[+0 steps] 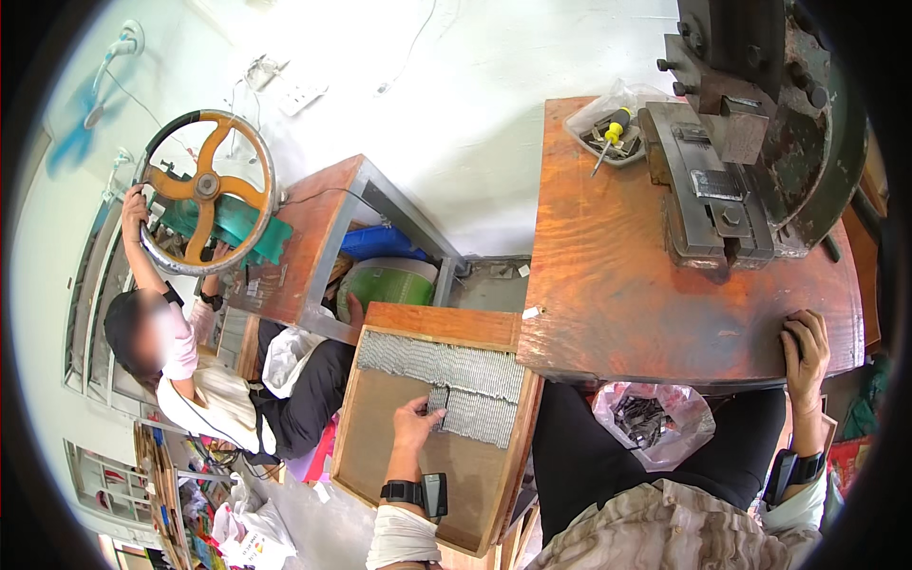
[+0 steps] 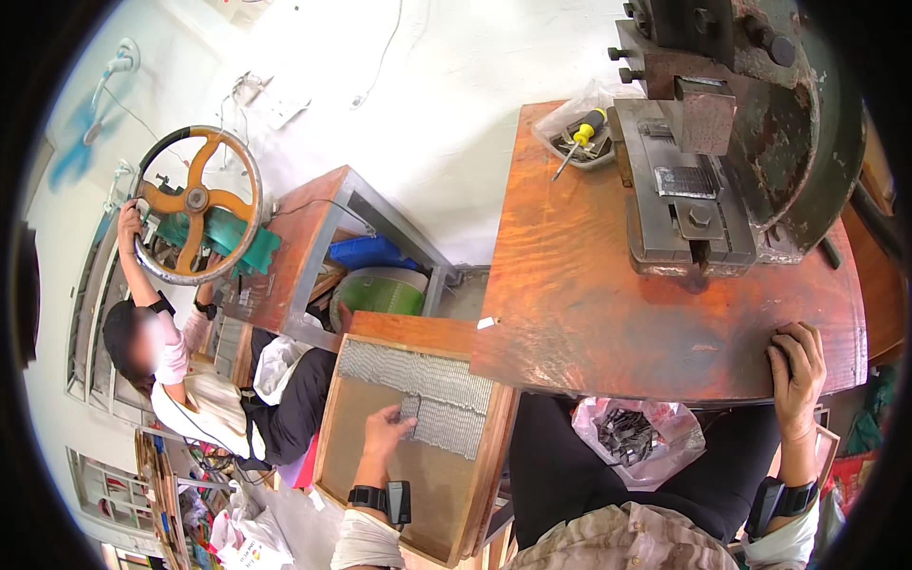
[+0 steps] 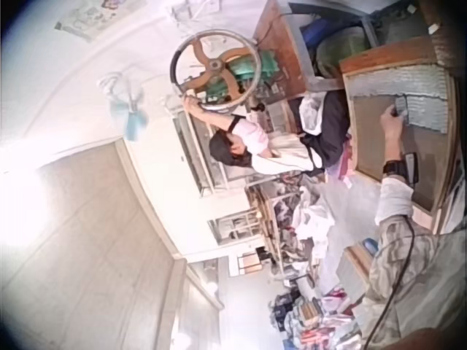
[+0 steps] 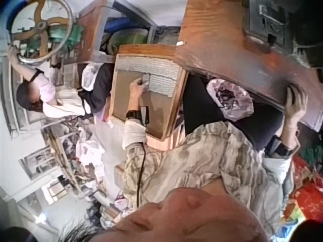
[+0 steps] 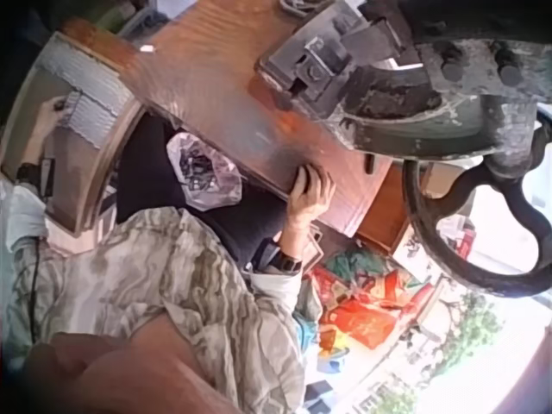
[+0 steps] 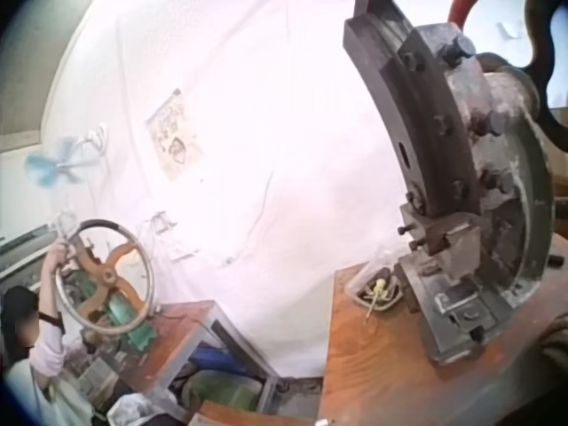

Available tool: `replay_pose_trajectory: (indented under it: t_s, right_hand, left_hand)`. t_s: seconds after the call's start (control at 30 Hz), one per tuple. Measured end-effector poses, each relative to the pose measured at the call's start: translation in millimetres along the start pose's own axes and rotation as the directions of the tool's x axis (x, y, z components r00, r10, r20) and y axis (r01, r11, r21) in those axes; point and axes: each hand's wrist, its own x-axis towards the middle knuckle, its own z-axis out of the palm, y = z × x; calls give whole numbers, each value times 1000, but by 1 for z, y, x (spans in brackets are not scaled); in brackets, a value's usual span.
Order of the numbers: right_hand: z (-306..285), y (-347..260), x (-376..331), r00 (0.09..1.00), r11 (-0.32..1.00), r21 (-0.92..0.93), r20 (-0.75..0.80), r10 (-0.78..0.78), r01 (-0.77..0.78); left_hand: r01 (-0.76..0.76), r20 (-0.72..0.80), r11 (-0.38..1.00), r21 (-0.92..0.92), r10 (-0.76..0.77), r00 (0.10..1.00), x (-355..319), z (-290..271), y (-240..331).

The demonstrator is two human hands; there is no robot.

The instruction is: Operating a manual punch press to stamp small metal pieces.

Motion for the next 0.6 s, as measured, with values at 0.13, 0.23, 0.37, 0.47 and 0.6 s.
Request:
replay_pose_trajectory:
  t_s: [0.13, 0.23, 0.37, 0.47, 0.6]
  right_hand:
    - [0, 0, 0, 1000, 1000, -1, -5, 1, -1]
    - [0, -1, 1, 1000, 1000, 2, -7, -1, 1]
    - [0, -1, 1, 1000, 1000, -13, -6, -4, 4]
    - [0, -1, 1, 1000, 1000, -10, -5, 10, -10]
    - [0, -1, 0, 1000, 1000, -17, -4, 15, -16]
  left_hand:
    - [15, 60, 999, -52, -12, 998, 6, -1, -7]
    - [21, 66, 999, 44, -24, 998, 9, -4, -8]
    - [78, 105, 997, -7, -76, 992, 8, -7, -2]
    - [48, 61, 999, 14, -49, 997, 3, -5, 4]
    - [-42, -15, 987, 154, 45, 999, -2, 2, 6]
